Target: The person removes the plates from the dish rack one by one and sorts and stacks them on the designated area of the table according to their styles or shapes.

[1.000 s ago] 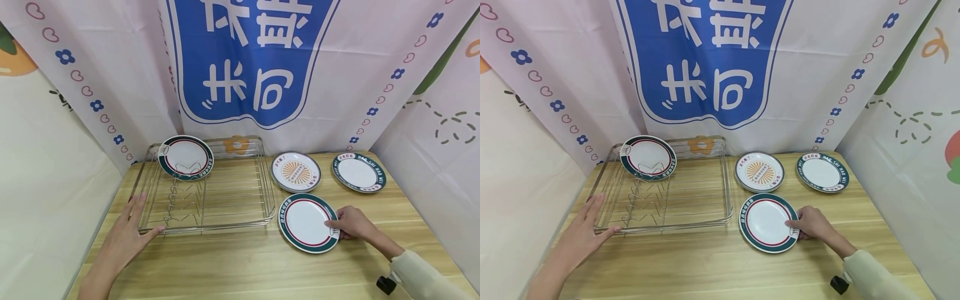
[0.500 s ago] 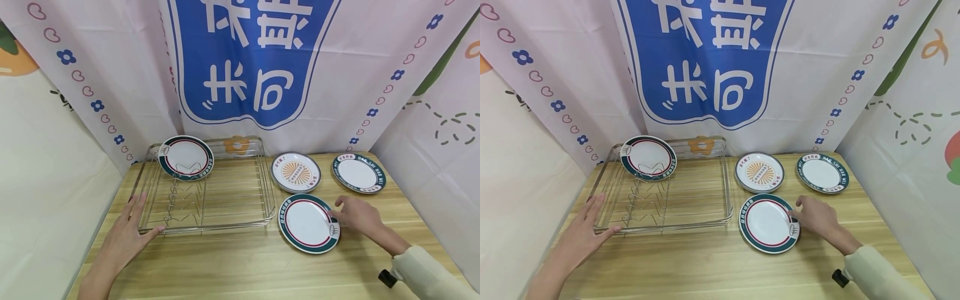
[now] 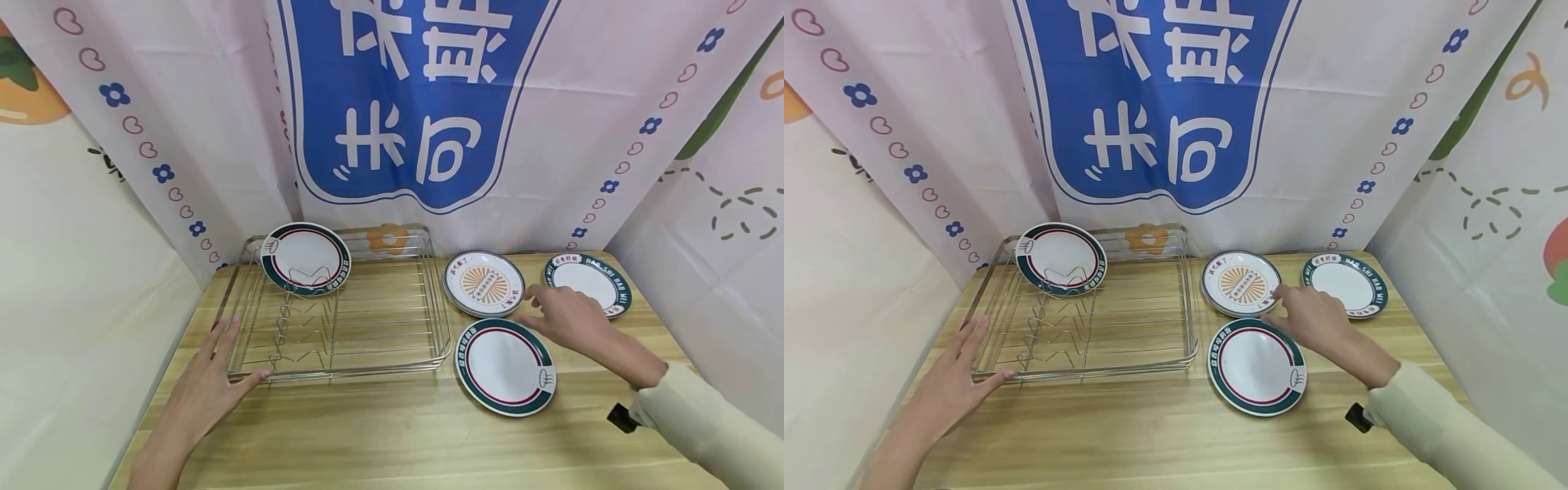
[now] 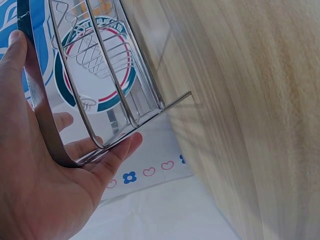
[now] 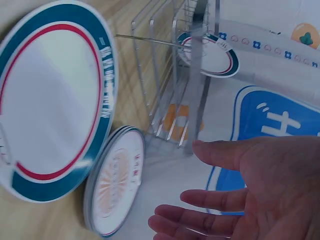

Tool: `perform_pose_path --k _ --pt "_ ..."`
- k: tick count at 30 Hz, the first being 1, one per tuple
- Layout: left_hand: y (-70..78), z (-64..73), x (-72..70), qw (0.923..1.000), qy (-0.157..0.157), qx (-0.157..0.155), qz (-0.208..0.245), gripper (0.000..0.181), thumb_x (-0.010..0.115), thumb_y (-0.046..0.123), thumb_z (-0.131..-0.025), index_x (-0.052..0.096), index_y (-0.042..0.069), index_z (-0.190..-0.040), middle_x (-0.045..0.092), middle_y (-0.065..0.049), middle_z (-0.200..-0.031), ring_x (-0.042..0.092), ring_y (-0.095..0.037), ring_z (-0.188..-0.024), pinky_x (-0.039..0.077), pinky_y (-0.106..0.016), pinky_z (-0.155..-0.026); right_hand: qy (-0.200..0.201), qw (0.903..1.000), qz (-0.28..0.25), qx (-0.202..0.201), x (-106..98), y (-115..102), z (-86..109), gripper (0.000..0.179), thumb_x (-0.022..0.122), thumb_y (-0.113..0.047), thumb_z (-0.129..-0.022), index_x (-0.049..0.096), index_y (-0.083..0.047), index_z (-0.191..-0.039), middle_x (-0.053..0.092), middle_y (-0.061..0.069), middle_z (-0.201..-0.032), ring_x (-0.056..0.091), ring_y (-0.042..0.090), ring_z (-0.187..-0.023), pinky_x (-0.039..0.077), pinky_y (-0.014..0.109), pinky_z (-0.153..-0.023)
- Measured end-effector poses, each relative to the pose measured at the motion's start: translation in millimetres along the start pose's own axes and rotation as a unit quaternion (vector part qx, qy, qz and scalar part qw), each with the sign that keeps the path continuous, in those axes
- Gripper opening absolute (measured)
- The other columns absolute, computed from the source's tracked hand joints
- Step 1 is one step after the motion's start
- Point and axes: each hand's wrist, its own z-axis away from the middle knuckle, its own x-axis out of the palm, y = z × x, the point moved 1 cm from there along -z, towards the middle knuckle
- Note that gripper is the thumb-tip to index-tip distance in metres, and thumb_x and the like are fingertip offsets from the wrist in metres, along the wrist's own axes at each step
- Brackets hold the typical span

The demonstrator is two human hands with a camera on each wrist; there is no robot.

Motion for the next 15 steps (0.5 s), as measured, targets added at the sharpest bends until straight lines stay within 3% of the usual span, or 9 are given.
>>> perform_pose_path --k 7,15 --pt "-0.4 0.0 0.7 1.0000 -0.003 -0.007 -0.003 0.112 0.070 0.063 -0.096 -0.004 0.026 -0.172 0.013 -0.032 -0.172 0.033 -0.070 -0.138 0.035 -0.085 -0.100 0.029 0.9987 0.001 -0.041 -26.7 -29.2 -13.7 0.065 0.082 -0.037 -0.094 0.060 0.001 -0.142 0.077 0.018 -0.112 0.075 0.032 -0.089 0.062 0.045 -0.066" --pt "0.1 -0.9 0.7 1.0000 0.002 -0.003 -0.004 0.113 0.072 0.060 -0.095 -0.003 0.025 -0.172 0.015 -0.032 -0.171 0.035 -0.071 -0.136 0.036 -0.085 -0.099 0.045 0.9958 0.000 -0.080 -53.8 -63.4 -34.4 0.062 0.078 -0.038 -0.097 0.059 -0.001 -0.144 0.076 0.019 -0.121 0.075 0.038 -0.105 0.062 0.054 -0.084"
